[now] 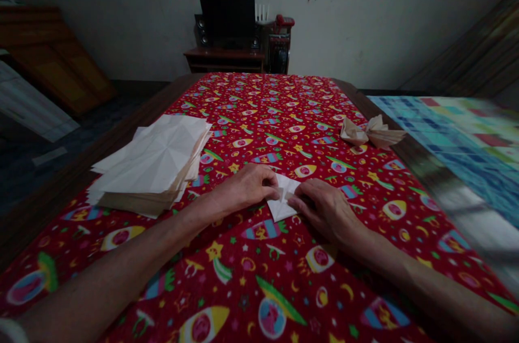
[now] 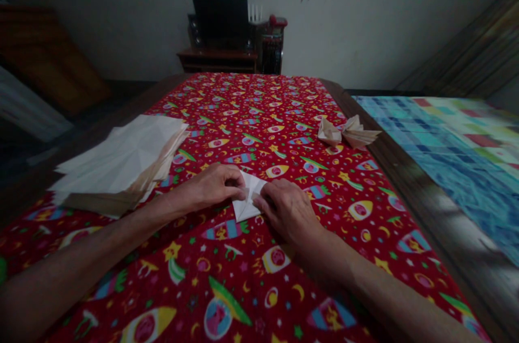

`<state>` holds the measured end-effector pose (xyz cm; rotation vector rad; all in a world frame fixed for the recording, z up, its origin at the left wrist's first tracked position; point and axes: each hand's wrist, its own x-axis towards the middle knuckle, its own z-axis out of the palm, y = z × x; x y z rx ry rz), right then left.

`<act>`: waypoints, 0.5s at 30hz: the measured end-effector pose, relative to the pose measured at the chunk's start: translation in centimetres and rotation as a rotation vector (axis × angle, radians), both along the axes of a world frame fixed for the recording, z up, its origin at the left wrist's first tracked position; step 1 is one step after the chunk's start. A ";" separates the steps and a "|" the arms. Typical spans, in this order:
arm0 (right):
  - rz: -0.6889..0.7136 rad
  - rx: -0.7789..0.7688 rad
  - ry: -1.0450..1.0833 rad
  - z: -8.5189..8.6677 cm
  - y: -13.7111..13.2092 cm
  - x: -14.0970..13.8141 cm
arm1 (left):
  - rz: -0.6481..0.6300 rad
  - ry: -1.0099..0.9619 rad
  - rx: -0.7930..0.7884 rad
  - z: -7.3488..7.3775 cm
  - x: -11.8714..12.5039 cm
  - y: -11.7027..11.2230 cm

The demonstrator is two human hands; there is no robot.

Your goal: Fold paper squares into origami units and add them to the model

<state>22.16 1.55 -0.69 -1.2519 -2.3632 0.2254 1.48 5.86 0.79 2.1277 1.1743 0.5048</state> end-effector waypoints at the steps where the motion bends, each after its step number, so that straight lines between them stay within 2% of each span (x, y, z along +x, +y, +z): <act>1: 0.000 0.002 0.001 0.0 0.0 0.0 | 0.009 0.004 -0.005 0.1 0.1 -0.1; 8: 0.013 0.005 0.014 -0.2 0.1 0.1 | 0.040 0.032 0.033 0.6 0.6 -0.5; 15: -0.002 0.004 -0.002 -0.4 0.1 0.2 | 0.075 0.074 0.294 -0.2 0.3 -1.3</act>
